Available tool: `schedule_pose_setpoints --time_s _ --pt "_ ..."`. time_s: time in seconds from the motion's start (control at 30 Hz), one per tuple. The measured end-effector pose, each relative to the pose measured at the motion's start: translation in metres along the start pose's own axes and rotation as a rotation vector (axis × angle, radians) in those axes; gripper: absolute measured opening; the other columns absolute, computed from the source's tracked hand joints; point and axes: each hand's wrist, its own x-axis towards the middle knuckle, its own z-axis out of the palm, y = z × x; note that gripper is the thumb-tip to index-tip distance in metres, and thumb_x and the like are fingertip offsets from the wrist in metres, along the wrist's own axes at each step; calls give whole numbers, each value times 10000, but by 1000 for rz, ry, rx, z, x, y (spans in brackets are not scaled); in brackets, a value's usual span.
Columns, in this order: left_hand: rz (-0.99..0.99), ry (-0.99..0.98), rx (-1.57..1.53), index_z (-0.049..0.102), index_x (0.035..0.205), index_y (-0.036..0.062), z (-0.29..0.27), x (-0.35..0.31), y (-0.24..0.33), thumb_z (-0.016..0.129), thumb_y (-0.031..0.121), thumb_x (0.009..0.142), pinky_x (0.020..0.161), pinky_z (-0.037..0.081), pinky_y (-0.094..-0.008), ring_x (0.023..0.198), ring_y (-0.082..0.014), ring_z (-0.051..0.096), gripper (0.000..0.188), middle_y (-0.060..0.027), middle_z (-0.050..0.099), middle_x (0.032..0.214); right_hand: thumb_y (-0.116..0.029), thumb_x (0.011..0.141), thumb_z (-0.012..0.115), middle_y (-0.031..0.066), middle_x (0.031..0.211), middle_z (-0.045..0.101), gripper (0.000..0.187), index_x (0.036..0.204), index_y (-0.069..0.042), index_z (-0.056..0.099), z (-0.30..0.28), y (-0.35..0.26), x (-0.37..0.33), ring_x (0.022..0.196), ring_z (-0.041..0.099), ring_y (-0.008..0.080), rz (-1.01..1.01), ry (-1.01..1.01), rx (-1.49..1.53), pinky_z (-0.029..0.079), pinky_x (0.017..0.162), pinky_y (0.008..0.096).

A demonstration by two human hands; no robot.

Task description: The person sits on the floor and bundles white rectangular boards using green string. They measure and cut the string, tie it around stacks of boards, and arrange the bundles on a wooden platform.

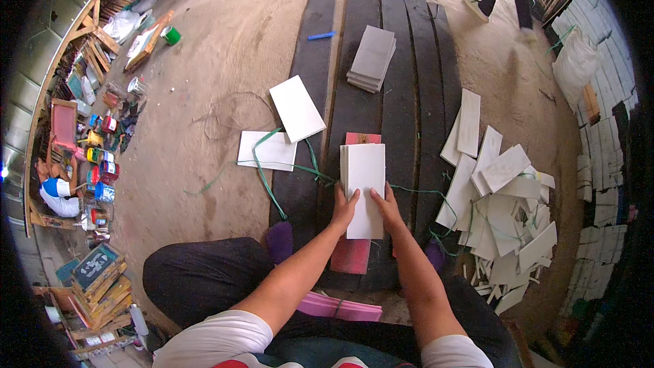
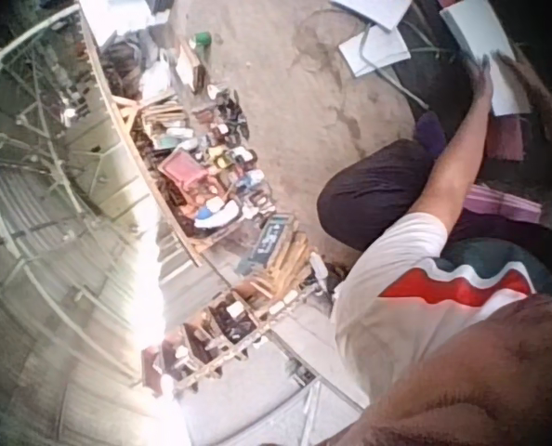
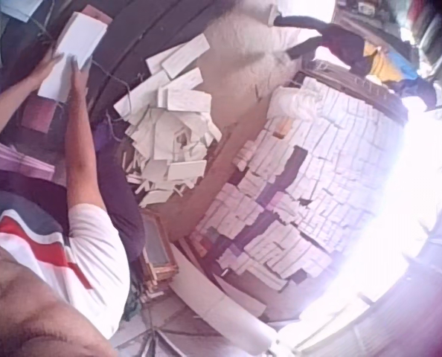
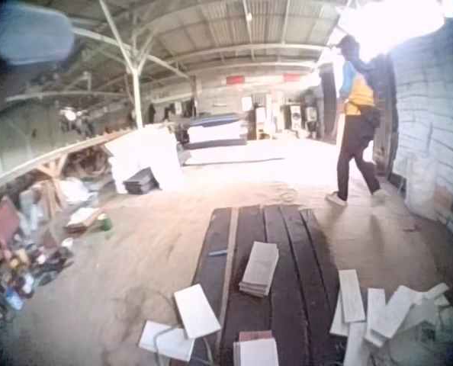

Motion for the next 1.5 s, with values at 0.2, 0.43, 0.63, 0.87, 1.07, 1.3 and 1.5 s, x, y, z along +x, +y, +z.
schedule_pose_setpoints --time_s 0.2,0.43,0.63,0.87,1.07,1.3,1.5 --pt "91 -29 -48 333 1525 -2 -7 -5 5 645 351 974 1123 368 -424 1357 -327 475 725 -215 463 1489 -314 818 838 190 1334 593 856 1474 28 406 10 2 -7 1183 604 283 -73 61 -83 473 1020 403" --pt "-201 -180 -207 372 1531 53 -29 -35 36 640 310 979 1110 383 -404 1316 -264 515 665 -161 548 1426 -188 740 843 194 1266 612 848 1457 -5 428 10 20 -9 1168 612 307 -115 88 -115 504 985 412" --pt "-206 -264 -240 402 1534 65 -46 -43 28 597 377 1008 1127 359 -381 1342 -249 488 641 -142 525 1462 -247 717 853 238 1377 524 1015 1521 16 292 26 19 -24 1219 584 345 -176 144 -258 492 1010 445" --pt "-248 51 -400 452 1502 -7 -72 -19 -12 490 620 1010 1156 323 -395 1386 -249 442 797 -141 488 1511 -366 682 859 248 1261 517 1174 1579 5 199 85 -73 -90 1189 535 424 -216 367 -1065 484 971 513" --pt "-248 222 -273 525 1442 -32 -69 -49 35 471 643 1005 1146 341 -381 1383 -283 475 806 -160 527 1495 -314 718 821 230 1256 511 1106 1584 -9 203 92 -25 -83 1150 545 405 -358 413 -1404 477 891 561" --pt "-285 228 -218 505 1456 -35 -83 -52 8 468 645 1005 1156 335 -393 1413 -290 453 817 -173 499 1525 -313 720 822 220 1274 507 1113 1591 -32 189 103 -35 -95 1179 537 393 -374 398 -1422 471 883 553" --pt "-357 188 -156 518 1453 -14 -77 -73 37 475 656 995 1147 338 -403 1378 -289 477 813 -163 524 1497 -277 711 823 200 1265 513 1110 1592 -35 191 90 -24 -93 1168 542 378 -393 415 -1505 462 911 532"
